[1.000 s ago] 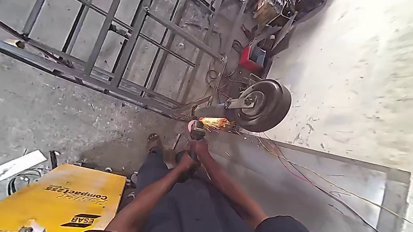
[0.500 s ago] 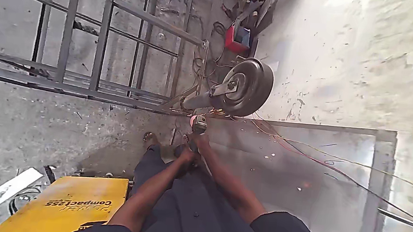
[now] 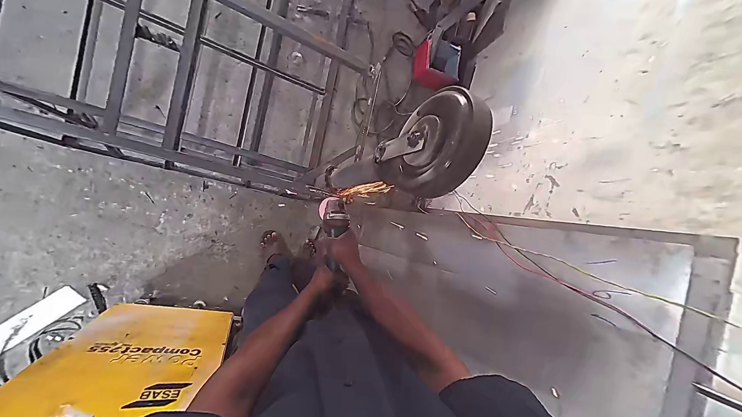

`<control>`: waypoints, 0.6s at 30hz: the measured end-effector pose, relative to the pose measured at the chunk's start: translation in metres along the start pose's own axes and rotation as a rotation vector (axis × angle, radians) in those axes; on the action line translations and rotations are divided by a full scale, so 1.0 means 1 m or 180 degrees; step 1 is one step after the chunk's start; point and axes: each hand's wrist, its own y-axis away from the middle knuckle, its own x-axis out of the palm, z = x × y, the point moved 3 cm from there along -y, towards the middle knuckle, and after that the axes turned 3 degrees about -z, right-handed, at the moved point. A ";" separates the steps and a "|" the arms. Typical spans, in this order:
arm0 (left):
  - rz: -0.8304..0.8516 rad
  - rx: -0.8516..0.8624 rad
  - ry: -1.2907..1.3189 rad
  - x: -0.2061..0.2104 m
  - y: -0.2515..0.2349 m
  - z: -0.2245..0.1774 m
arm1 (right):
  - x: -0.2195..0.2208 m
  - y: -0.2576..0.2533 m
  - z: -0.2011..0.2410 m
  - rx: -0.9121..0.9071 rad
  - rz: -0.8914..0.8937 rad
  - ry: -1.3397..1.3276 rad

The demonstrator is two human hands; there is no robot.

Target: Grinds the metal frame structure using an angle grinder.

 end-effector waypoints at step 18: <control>0.0087 -0.0041 0.0175 0.022 -0.024 0.000 | -0.023 -0.018 -0.002 0.0015 -0.0117 -0.0027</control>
